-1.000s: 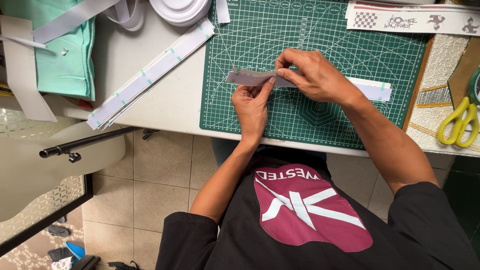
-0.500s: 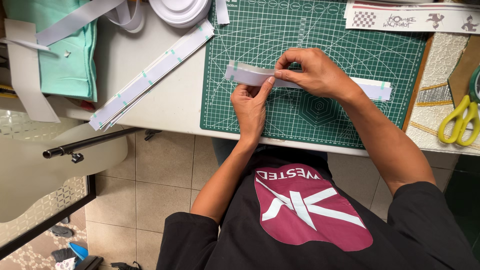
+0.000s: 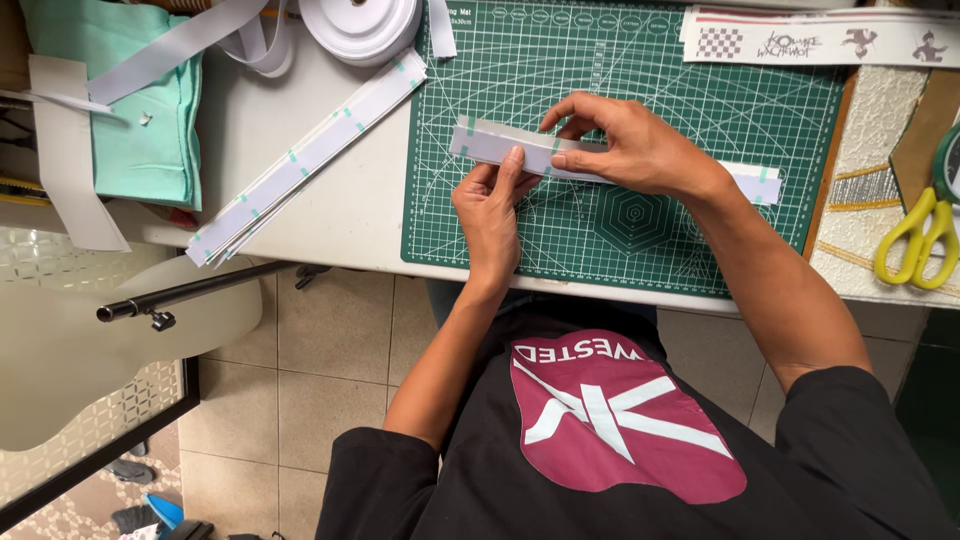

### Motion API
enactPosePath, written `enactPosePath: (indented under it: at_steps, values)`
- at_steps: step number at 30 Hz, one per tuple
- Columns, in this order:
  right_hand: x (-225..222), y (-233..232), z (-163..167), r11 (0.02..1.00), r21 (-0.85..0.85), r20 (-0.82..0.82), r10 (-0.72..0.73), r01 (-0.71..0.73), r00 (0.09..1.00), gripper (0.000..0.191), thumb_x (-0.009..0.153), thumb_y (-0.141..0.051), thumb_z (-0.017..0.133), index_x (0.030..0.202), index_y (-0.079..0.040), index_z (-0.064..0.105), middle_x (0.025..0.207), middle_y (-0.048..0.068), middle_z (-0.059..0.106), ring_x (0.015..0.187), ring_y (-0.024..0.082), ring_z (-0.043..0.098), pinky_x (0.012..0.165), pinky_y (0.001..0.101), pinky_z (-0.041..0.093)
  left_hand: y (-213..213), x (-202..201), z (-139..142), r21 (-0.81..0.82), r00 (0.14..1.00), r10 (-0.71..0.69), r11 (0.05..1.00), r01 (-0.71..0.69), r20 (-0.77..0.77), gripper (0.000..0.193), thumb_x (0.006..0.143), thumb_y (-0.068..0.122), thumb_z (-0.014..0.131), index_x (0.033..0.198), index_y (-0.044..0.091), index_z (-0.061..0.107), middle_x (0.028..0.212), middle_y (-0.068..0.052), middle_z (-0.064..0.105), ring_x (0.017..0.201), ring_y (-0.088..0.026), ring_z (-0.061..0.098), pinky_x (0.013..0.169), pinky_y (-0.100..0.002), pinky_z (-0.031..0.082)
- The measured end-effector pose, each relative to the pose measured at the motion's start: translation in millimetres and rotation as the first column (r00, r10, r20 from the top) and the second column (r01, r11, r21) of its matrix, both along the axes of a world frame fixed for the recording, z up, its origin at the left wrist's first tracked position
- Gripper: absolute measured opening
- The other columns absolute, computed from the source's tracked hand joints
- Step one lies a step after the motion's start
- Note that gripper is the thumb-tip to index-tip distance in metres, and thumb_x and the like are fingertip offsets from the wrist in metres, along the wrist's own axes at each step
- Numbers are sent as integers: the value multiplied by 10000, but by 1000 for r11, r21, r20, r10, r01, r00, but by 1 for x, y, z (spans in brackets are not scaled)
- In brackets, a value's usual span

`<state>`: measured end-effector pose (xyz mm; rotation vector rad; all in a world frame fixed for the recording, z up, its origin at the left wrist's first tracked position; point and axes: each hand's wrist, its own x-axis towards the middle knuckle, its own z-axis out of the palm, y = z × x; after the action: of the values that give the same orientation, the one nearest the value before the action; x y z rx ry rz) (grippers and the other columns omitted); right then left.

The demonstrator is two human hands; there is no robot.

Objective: The person folds and aligns white paper strips on a green cutting mat, then uses a roll of green tape to secure the edges. The person handles the strips one at a time, pressing them flat and adjusting their positions before taping.

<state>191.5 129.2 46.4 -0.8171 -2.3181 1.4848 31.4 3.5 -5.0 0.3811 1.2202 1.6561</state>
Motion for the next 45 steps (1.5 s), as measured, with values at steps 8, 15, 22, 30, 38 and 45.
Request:
enactPosePath:
  at_steps: [8,15,22,30,38,45]
  values:
    - [1,-5,11,980,-140,38,-138,142,990,411,935,-213,730,1293,-64,595,987,117,717,931,194,719,818,342,596,-7,-10,5,-133,936,-130,987,90,-328,391,1110,276,581,915,-18,751,757,-139,706,680,-164,662,698,-321,551]
    - [7,3,21,995,-96,208,20,0,978,580,840,-207,750,1339,-69,491,853,111,768,805,217,772,720,348,623,17,-46,53,179,167,129,925,336,-978,144,985,192,711,1039,62,743,965,-96,774,976,-340,712,904,-421,548]
    - [8,-2,27,994,-21,172,111,-109,979,495,799,-218,782,1191,-43,535,989,170,753,929,275,760,701,382,642,56,-63,82,-391,98,-714,487,781,-693,300,871,256,750,1102,65,758,992,-130,787,849,-238,779,757,-378,611]
    - [54,-59,36,854,292,-34,-442,431,897,151,1072,-114,655,1182,-12,672,1143,159,754,1044,247,747,875,364,617,47,-71,64,-412,130,-789,445,795,-601,214,848,202,772,1003,56,800,873,-101,798,756,-154,749,734,-297,578]
    - [50,-133,-3,644,-631,109,-478,432,871,306,1017,-181,561,1224,17,669,1093,145,768,791,173,748,624,272,612,-10,-92,54,-422,654,-742,646,637,-149,240,887,160,754,1060,-6,766,879,-69,767,727,-96,694,655,-222,546]
    - [22,-153,-24,454,-861,-77,-559,227,825,461,1037,-304,566,1304,71,584,1231,180,680,883,169,744,725,240,628,-65,-61,39,-375,814,-565,732,569,132,239,894,70,734,1099,-48,700,876,-95,765,712,-87,681,636,-218,539]
